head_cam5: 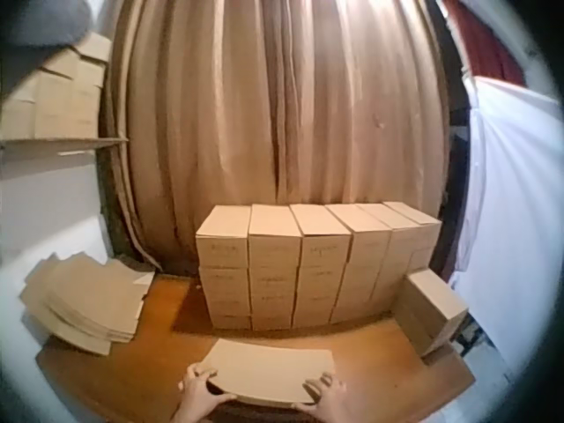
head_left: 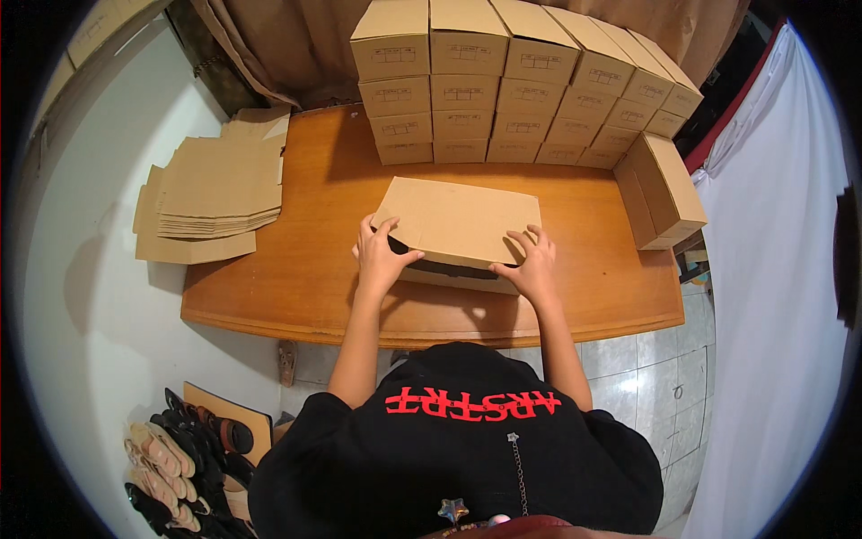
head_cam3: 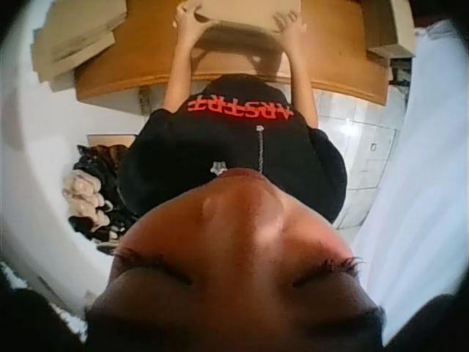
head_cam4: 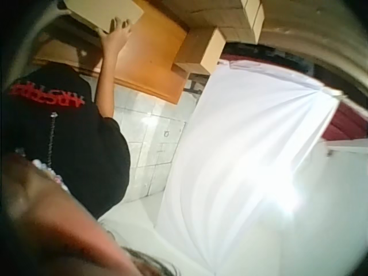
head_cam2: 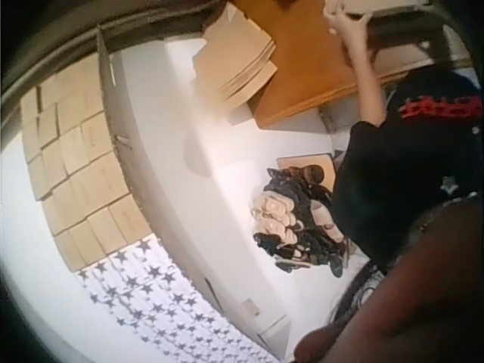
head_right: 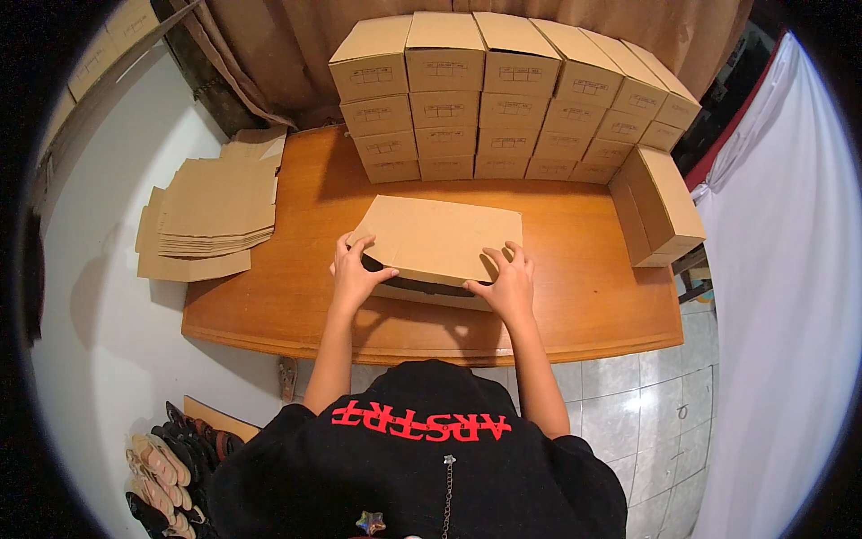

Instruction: Folding flat cardboard templates into boxes and stacking them on a table.

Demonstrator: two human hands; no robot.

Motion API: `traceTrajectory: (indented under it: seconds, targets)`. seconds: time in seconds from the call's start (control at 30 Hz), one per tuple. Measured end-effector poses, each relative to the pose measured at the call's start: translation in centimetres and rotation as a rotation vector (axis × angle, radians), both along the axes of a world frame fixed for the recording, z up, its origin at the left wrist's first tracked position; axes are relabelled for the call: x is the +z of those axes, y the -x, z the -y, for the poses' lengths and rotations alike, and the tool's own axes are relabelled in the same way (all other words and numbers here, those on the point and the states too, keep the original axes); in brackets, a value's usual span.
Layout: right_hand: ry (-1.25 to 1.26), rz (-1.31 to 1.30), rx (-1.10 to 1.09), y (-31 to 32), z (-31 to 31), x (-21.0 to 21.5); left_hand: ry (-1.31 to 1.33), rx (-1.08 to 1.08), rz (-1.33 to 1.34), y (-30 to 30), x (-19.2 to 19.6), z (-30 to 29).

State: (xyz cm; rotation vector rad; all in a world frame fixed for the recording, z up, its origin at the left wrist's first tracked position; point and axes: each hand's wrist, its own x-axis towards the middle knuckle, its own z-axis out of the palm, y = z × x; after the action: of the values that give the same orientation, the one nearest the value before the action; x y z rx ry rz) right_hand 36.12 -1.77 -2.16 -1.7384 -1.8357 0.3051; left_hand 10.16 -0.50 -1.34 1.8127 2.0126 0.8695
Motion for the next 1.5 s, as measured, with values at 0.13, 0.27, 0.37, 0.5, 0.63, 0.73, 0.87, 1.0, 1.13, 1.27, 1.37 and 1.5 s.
traceTrajectory:
  seconds: [0.13, 0.27, 0.37, 0.5, 0.63, 0.73, 0.87, 1.0, 1.13, 1.27, 1.37, 1.5]
  targets:
    - [-0.064, 0.023, -0.005, 0.3, 0.2, -2.4, -0.049, 0.02, -0.059, 0.1, -1.7, 0.4]
    - [-0.168, 0.002, -0.001, 0.3, 0.5, -4.8, -0.077, 0.033, -0.064, 0.4, -3.5, 0.7]
    - [-0.234, 0.013, 0.014, 0.1, 0.4, -6.0, -0.09, 0.023, -0.026, 0.5, -4.5, 0.6]
    - [-0.261, 0.05, 0.015, 0.2, 1.0, -6.2, 0.002, 0.045, -0.052, 0.2, -6.1, 0.9]
    - [-0.251, 0.123, 0.012, -0.1, 2.0, -6.3, -0.1, 0.02, 0.206, 0.4, -8.5, 0.7]
    - [-0.242, -0.001, 0.061, -1.5, 2.4, -7.8, -0.025, 0.043, 0.276, -0.7, -7.2, 0.8]
    - [-0.254, -0.05, -0.027, -3.1, 3.7, -8.3, -0.048, -0.002, 0.263, -2.2, -6.7, 0.2]
    - [-0.277, -0.004, -0.192, -4.7, 5.2, -8.7, -0.077, -0.135, 0.294, -5.3, -7.2, -1.4]
    - [-0.297, 0.047, -0.315, -6.6, 6.2, -8.7, 0.002, -0.303, 0.316, -10.0, -6.6, -2.5]
    - [-0.295, 0.131, -0.535, -7.9, 6.4, -8.4, 0.068, -0.53, 0.307, -14.6, -7.9, -3.4]
    - [-0.246, 0.142, -0.668, -8.7, 6.1, -7.3, 0.134, -0.783, 0.355, -18.1, -8.1, -3.5]
    - [-0.227, 0.154, -0.686, -9.5, 6.1, -7.3, 0.233, -0.919, 0.352, -22.0, -8.5, -4.1]
